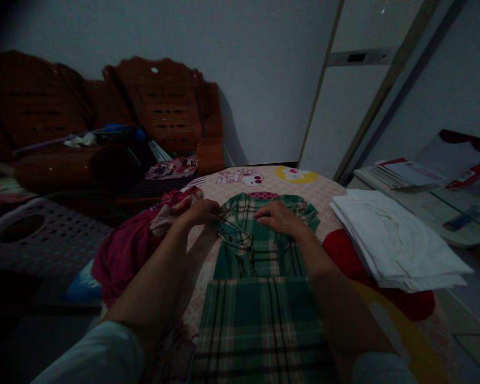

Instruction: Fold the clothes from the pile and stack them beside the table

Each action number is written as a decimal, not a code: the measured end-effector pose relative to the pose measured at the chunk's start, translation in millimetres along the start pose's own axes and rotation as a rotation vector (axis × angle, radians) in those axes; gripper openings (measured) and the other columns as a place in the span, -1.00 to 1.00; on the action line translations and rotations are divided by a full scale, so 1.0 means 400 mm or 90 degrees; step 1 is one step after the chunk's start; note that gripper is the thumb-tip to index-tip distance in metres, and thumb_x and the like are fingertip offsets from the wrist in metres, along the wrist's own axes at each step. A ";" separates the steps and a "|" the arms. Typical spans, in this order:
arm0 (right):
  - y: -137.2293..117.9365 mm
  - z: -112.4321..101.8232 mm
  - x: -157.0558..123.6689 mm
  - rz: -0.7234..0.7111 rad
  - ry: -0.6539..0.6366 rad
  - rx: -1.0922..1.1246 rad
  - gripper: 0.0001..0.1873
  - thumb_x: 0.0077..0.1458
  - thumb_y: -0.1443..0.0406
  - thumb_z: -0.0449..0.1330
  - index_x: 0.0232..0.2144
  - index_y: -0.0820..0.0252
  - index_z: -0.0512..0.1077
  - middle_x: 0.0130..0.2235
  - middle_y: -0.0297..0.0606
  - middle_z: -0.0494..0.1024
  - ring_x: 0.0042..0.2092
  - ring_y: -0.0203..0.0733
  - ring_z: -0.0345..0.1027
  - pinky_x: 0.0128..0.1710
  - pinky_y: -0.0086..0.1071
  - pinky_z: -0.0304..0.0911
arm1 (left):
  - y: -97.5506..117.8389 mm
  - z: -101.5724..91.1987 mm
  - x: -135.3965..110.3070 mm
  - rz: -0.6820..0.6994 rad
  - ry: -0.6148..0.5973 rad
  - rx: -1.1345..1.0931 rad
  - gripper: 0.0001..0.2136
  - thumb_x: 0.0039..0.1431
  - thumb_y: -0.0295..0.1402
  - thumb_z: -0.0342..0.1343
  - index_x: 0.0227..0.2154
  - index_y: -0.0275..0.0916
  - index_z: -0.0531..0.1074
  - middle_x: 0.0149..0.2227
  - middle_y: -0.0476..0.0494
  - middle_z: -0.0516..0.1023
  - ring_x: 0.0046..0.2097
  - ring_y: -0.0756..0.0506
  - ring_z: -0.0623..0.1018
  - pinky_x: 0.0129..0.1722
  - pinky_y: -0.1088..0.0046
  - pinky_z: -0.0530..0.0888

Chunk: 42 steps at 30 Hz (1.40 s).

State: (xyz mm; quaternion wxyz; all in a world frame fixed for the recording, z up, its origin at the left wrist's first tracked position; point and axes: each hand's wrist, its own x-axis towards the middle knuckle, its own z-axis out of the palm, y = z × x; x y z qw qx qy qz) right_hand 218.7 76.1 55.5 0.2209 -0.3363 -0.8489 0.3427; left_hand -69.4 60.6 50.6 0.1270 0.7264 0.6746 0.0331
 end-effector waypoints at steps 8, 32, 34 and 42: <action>0.139 0.013 0.054 0.216 0.294 0.205 -0.75 -0.05 0.16 0.24 -0.59 0.23 0.45 -0.69 -0.38 0.43 -0.73 -0.38 0.15 -0.77 -0.52 0.00 | -0.002 0.009 0.010 -0.017 0.034 -0.002 -0.77 -0.01 -0.45 0.21 -0.23 -0.25 0.61 -0.22 -0.14 0.65 -0.19 -0.11 0.59 -0.23 0.54 0.41; 0.080 -0.175 -0.107 0.245 0.357 0.243 -0.82 -0.13 0.29 0.32 -0.42 0.30 0.53 -0.60 -0.26 0.53 -0.67 -0.33 0.27 -0.75 -0.51 0.10 | 0.464 0.155 -0.222 0.763 -0.245 -0.095 -0.50 0.04 -0.38 0.24 0.11 -0.16 0.43 0.06 -0.27 0.48 -0.04 -0.21 0.56 -0.26 0.39 0.48; 0.039 -0.122 -0.113 0.221 0.242 0.182 -0.81 -0.07 0.28 0.28 -0.36 0.28 0.56 -0.57 -0.27 0.55 -0.63 -0.29 0.32 -0.69 -0.47 0.18 | 0.422 0.097 -0.190 0.783 -0.305 -0.159 -0.62 0.06 -0.43 0.22 -0.01 -0.21 0.51 -0.11 -0.19 0.58 -0.12 -0.13 0.58 -0.19 0.46 0.46; -0.051 0.150 -0.166 -0.112 -0.004 -0.107 -0.59 0.25 0.30 0.04 0.11 0.21 0.41 0.15 -0.04 0.46 0.17 -0.02 0.31 0.17 -0.07 0.22 | 0.077 -0.059 -0.030 0.108 0.038 0.075 -0.65 -0.07 -0.57 0.18 -0.15 -0.25 0.54 -0.14 -0.19 0.60 -0.07 -0.15 0.55 -0.10 0.49 0.39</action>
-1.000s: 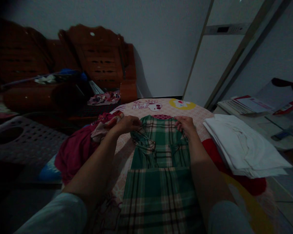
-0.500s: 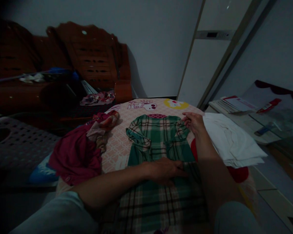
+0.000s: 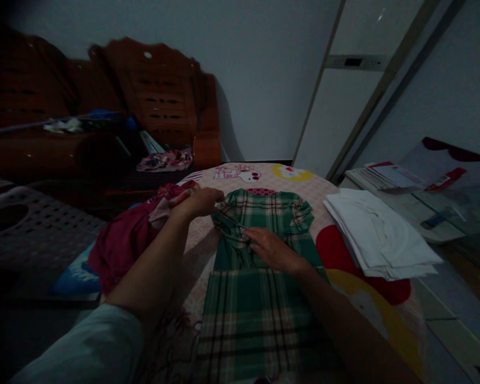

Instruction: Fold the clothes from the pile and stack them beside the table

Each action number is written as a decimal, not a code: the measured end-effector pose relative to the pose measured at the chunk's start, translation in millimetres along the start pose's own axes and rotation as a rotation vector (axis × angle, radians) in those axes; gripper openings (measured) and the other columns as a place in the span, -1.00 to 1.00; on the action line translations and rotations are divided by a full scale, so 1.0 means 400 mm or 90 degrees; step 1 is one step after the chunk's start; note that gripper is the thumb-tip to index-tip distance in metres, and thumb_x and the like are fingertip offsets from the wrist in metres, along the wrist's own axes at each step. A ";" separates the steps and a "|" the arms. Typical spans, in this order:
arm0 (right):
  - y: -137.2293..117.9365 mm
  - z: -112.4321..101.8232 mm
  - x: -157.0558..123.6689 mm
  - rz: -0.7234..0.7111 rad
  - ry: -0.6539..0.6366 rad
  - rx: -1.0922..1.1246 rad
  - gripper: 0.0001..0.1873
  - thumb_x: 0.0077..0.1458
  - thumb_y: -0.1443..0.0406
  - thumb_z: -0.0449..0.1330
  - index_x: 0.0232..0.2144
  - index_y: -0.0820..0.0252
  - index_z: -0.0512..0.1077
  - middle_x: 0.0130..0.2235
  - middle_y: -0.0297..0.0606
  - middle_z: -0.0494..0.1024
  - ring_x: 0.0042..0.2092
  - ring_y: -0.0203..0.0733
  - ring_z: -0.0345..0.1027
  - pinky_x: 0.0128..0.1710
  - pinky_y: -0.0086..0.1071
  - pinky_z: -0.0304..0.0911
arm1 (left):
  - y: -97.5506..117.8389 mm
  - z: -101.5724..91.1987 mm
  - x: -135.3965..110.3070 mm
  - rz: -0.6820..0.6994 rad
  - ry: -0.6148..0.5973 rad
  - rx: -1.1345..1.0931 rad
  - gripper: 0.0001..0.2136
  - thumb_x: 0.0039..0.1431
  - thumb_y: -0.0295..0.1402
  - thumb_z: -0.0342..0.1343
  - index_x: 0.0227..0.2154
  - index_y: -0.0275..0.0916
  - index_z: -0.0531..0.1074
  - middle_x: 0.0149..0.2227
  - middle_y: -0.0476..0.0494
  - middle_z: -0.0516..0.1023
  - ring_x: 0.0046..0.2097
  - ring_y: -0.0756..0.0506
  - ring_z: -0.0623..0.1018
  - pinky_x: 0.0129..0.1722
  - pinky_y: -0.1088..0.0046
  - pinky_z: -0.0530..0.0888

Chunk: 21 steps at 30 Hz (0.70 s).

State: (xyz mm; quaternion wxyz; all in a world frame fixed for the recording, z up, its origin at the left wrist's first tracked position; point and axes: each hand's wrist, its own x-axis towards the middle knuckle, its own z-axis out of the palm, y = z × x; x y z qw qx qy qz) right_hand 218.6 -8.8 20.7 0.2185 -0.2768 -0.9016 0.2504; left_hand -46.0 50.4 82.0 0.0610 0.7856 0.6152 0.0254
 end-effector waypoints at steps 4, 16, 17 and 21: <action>0.006 0.060 -0.014 -0.022 -0.021 -0.024 -0.52 0.32 0.27 -0.04 0.26 0.15 0.23 0.32 -0.05 0.20 0.32 -0.04 0.06 0.27 0.01 0.06 | -0.072 0.054 0.018 -0.056 -0.101 0.000 -0.65 -0.08 -0.50 0.19 -0.14 -0.22 0.54 -0.15 -0.15 0.61 -0.12 -0.12 0.56 -0.21 0.53 0.39; 0.011 0.070 0.007 -0.080 0.083 -0.065 -0.97 0.18 0.34 0.19 -0.32 0.14 0.44 0.13 -0.10 0.47 0.10 0.01 0.31 0.08 -0.03 0.23 | -0.099 0.045 0.010 -0.089 0.002 -0.133 -0.84 0.05 -0.44 0.13 -0.32 -0.31 0.56 -0.39 -0.09 0.61 -0.34 -0.03 0.55 -0.36 0.58 0.35; 0.009 0.067 0.006 -0.084 0.096 -0.072 -0.97 0.17 0.34 0.20 -0.34 0.14 0.44 0.07 -0.10 0.51 0.03 -0.01 0.36 0.02 -0.06 0.25 | -0.093 0.042 0.009 -0.105 0.017 -0.140 -0.84 0.03 -0.46 0.13 -0.31 -0.32 0.56 -0.40 -0.10 0.61 -0.34 -0.03 0.55 -0.36 0.57 0.36; 0.004 0.063 0.001 -0.076 0.116 -0.101 -0.97 0.15 0.36 0.22 -0.36 0.16 0.45 -0.12 -0.15 0.60 -0.13 -0.08 0.43 -0.11 -0.17 0.23 | -0.070 0.037 0.011 -0.134 0.065 -0.185 -0.73 -0.08 -0.57 0.15 -0.26 -0.31 0.56 -0.39 -0.08 0.62 -0.34 -0.03 0.56 -0.34 0.58 0.39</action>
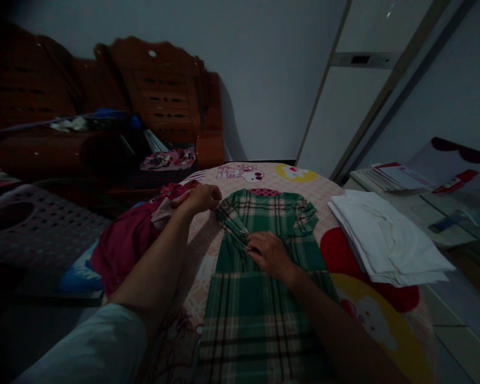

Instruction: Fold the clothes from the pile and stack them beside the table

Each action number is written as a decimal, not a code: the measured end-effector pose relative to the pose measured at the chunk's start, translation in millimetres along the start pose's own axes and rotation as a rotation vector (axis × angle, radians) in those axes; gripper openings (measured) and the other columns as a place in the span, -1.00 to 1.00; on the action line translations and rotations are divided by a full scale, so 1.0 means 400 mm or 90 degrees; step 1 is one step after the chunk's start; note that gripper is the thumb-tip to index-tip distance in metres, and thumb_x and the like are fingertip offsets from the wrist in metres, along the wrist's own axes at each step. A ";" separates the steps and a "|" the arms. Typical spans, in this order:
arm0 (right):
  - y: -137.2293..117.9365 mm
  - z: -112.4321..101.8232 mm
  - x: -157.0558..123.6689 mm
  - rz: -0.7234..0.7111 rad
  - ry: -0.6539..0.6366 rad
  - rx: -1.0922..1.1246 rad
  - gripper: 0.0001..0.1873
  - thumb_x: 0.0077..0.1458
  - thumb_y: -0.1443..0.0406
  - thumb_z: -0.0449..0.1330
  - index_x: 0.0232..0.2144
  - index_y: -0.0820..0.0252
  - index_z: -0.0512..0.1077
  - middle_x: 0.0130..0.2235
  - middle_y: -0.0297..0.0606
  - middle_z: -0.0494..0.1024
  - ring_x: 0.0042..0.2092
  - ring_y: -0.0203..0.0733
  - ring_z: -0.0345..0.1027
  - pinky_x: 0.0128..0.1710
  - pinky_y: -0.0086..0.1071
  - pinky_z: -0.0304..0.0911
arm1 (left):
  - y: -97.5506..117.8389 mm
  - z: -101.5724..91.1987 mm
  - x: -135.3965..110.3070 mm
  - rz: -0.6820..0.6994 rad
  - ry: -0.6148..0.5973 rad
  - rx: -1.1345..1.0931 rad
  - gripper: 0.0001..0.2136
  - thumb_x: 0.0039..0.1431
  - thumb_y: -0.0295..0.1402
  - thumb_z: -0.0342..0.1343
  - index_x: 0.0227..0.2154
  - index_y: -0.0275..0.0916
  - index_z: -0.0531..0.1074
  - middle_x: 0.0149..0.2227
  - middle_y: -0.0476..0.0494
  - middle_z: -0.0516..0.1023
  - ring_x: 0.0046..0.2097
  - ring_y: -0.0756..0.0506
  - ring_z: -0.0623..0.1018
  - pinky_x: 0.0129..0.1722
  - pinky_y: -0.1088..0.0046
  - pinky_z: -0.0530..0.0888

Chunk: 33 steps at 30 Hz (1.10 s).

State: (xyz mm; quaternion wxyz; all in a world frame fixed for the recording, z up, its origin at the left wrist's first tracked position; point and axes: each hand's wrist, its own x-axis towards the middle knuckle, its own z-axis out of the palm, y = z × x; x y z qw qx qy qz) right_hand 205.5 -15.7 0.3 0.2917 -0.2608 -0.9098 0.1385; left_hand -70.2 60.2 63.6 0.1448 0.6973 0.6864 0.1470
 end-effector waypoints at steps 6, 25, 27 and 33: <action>-0.006 -0.002 -0.005 0.017 -0.014 -0.025 -0.93 0.14 0.33 0.24 -0.40 0.17 0.45 -0.35 -0.25 0.56 -0.28 -0.16 0.42 -0.21 -0.28 0.18 | -0.008 -0.008 -0.008 -0.018 -0.038 -0.045 -0.82 0.01 -0.51 0.12 -0.32 -0.30 0.57 -0.51 -0.07 0.59 -0.42 -0.01 0.56 -0.38 0.58 0.41; -0.009 -0.006 -0.008 0.038 -0.016 0.006 -0.80 0.19 0.26 0.21 -0.48 0.16 0.48 -0.39 -0.26 0.56 -0.29 -0.17 0.41 -0.21 -0.30 0.22 | -0.014 0.021 0.019 0.045 -0.057 -0.148 -0.85 -0.01 -0.46 0.14 -0.35 -0.30 0.56 -0.49 -0.05 0.57 -0.45 0.00 0.53 -0.44 0.58 0.39; -0.012 -0.008 -0.008 0.040 -0.014 0.005 -0.79 0.19 0.27 0.20 -0.48 0.16 0.48 -0.39 -0.25 0.55 -0.29 -0.17 0.41 -0.21 -0.30 0.23 | 0.001 0.021 0.017 0.044 -0.039 -0.267 -0.85 -0.01 -0.48 0.13 -0.34 -0.32 0.52 -0.54 -0.02 0.52 -0.52 0.03 0.48 -0.49 0.59 0.37; -0.015 -0.017 -0.006 0.084 -0.015 0.015 -0.89 0.09 0.40 0.20 -0.40 0.17 0.53 -0.41 -0.27 0.55 -0.35 -0.21 0.38 -0.27 -0.34 0.22 | 0.058 0.039 0.010 -0.048 -0.028 -0.588 -0.82 0.03 -0.50 0.13 -0.26 -0.32 0.50 -0.62 0.07 0.39 -0.60 0.10 0.37 -0.54 0.62 0.35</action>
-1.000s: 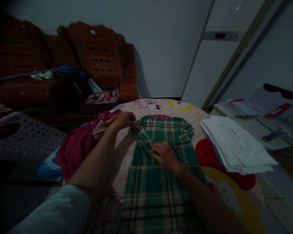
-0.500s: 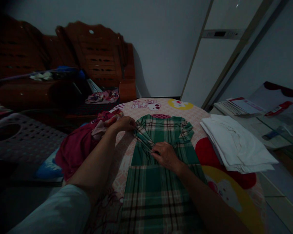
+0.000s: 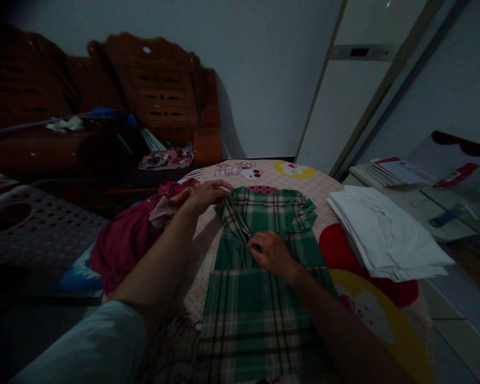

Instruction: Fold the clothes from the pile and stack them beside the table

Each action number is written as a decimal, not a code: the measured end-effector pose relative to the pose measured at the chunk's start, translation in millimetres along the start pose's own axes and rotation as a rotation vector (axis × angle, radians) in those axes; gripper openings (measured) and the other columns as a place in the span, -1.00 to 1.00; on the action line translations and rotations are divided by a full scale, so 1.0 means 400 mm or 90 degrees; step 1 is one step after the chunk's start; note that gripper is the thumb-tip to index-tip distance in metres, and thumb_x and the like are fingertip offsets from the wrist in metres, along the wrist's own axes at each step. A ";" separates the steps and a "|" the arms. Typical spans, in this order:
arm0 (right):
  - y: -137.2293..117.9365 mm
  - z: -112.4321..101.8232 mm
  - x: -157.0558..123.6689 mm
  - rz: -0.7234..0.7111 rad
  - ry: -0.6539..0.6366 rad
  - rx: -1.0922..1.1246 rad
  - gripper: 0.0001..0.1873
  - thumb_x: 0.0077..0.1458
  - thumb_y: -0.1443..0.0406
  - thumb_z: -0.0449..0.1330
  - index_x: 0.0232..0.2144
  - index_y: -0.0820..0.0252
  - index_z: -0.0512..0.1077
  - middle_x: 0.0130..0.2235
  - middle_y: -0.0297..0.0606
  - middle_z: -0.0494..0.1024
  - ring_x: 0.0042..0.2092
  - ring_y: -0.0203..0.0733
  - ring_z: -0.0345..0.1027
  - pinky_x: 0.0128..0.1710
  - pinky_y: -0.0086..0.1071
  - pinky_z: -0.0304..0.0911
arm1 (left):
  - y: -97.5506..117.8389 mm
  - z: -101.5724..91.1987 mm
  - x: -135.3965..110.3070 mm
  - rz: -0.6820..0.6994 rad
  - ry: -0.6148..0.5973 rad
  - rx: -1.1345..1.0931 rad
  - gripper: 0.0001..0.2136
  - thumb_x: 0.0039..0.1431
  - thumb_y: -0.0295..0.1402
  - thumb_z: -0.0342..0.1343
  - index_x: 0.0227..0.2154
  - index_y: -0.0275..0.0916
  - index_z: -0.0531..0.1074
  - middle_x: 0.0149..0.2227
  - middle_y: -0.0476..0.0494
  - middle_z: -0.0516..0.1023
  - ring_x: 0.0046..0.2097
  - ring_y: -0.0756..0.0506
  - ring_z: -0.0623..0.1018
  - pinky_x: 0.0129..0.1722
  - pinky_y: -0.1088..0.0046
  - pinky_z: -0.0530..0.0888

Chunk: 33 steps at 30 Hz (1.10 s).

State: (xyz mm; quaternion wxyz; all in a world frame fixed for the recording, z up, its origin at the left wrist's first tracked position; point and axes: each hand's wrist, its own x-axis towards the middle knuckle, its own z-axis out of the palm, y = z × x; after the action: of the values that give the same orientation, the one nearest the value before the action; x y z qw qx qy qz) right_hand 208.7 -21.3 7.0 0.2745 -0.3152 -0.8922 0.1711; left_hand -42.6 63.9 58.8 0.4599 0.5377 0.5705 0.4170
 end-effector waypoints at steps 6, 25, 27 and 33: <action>0.011 -0.003 -0.007 0.108 -0.017 0.083 -0.59 0.05 0.39 0.22 0.00 0.13 0.49 -0.44 -0.38 0.52 -0.47 -0.31 0.32 -0.41 -0.44 0.16 | -0.026 0.069 0.017 0.055 0.010 -0.138 -0.84 0.03 -0.45 0.16 -0.30 -0.36 0.53 -0.52 -0.03 0.52 -0.52 0.06 0.47 -0.40 0.52 0.48; 0.017 0.001 -0.010 0.057 -0.013 0.067 -0.88 0.03 0.46 0.24 -0.43 0.19 0.56 -0.42 -0.30 0.59 -0.41 -0.29 0.39 -0.38 -0.44 0.17 | -0.061 0.187 0.021 0.411 -0.067 0.550 -0.60 0.19 -0.55 -0.05 0.06 -0.22 0.45 0.05 -0.17 0.54 0.09 -0.11 0.50 0.13 0.34 0.37; 0.015 0.001 -0.010 0.056 -0.013 0.073 -0.87 0.02 0.47 0.24 -0.43 0.19 0.56 -0.43 -0.31 0.58 -0.41 -0.29 0.39 -0.38 -0.44 0.16 | -0.061 0.139 0.037 0.325 0.079 0.550 -0.65 0.19 -0.53 -0.05 -0.04 -0.25 0.52 -0.03 -0.20 0.58 0.02 -0.14 0.53 0.09 0.31 0.40; 0.016 0.003 -0.008 0.060 -0.009 0.077 -0.87 0.01 0.48 0.25 -0.44 0.19 0.56 -0.43 -0.32 0.58 -0.42 -0.30 0.38 -0.40 -0.45 0.16 | -0.117 0.015 0.074 0.132 0.208 0.518 -0.66 0.05 -0.56 -0.03 -0.20 -0.33 0.60 -0.15 -0.30 0.59 -0.06 -0.23 0.55 -0.03 0.27 0.46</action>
State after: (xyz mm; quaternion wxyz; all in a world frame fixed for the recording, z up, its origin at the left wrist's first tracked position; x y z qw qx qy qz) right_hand 213.1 -19.0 1.9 0.2786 -0.3383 -0.8664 0.2392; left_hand -47.3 89.7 9.9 0.0707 0.6562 0.6963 0.2820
